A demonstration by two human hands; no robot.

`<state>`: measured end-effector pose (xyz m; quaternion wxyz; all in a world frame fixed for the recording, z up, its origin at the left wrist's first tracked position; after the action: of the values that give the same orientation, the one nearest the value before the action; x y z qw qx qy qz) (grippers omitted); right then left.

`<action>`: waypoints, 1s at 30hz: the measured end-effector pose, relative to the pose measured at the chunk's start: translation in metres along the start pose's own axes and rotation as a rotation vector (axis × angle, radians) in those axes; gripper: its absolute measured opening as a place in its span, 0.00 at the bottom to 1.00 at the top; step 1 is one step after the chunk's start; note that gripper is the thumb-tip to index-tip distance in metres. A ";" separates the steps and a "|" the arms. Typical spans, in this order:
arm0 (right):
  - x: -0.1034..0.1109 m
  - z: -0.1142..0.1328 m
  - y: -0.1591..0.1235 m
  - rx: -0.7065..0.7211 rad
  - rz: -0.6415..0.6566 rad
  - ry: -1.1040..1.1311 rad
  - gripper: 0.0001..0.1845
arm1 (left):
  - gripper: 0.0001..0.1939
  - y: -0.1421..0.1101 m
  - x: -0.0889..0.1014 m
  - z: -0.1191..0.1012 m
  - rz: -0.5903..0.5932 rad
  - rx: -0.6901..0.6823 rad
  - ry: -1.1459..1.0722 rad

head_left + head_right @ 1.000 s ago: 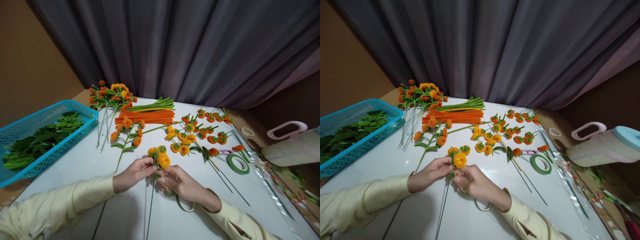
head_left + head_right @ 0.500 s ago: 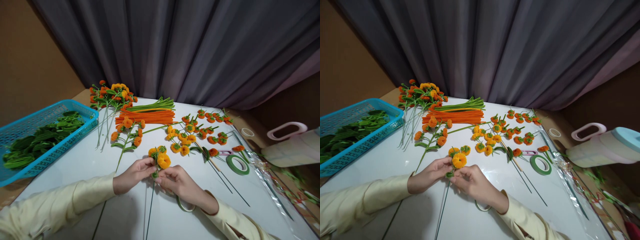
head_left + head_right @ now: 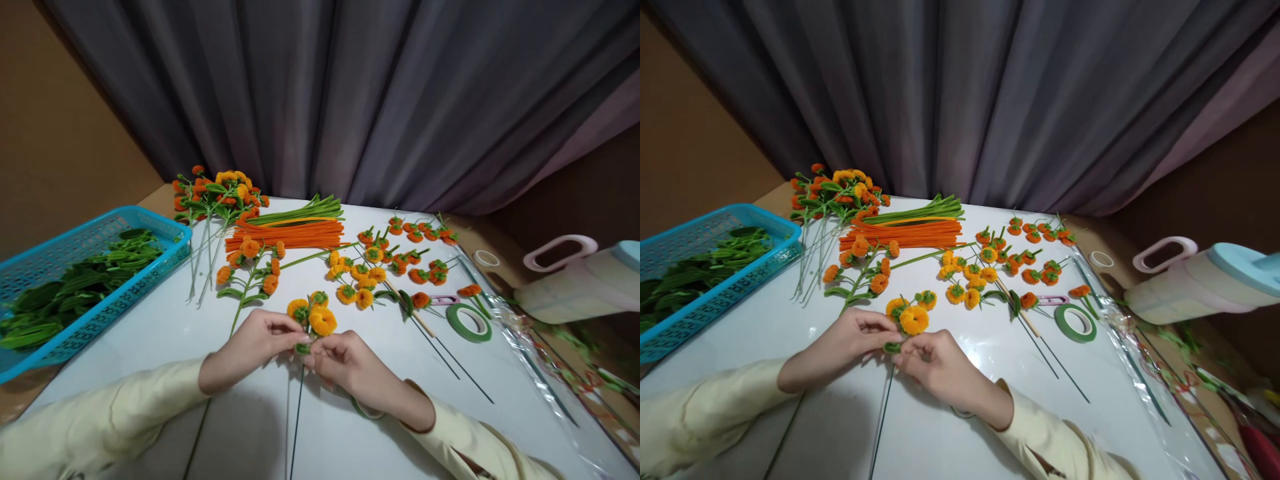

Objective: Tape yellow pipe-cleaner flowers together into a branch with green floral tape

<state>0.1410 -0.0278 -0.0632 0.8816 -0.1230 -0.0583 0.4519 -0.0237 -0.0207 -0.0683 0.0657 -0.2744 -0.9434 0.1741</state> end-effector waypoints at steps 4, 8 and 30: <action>-0.004 0.007 -0.002 0.058 -0.009 -0.073 0.16 | 0.15 -0.008 0.006 -0.027 0.192 -0.002 0.144; -0.007 0.010 -0.001 0.047 -0.046 -0.182 0.16 | 0.08 -0.011 0.004 -0.035 0.197 0.045 0.225; 0.009 -0.002 0.007 0.097 0.204 0.091 0.20 | 0.11 -0.009 0.009 -0.034 0.269 -0.111 0.353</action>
<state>0.1414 -0.0170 -0.0669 0.8378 -0.1058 0.0165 0.5354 -0.0285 -0.0130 -0.0328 0.1908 -0.4270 -0.8804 0.0785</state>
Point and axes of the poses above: each hand's wrist, its own y-axis towards the middle knuckle, its own x-axis out of the back of the hand, z = x × y, the point moved 2 cm from there along y, towards the middle knuckle, and after that the axes turned 13 degrees about z, right-handed, at the moved point
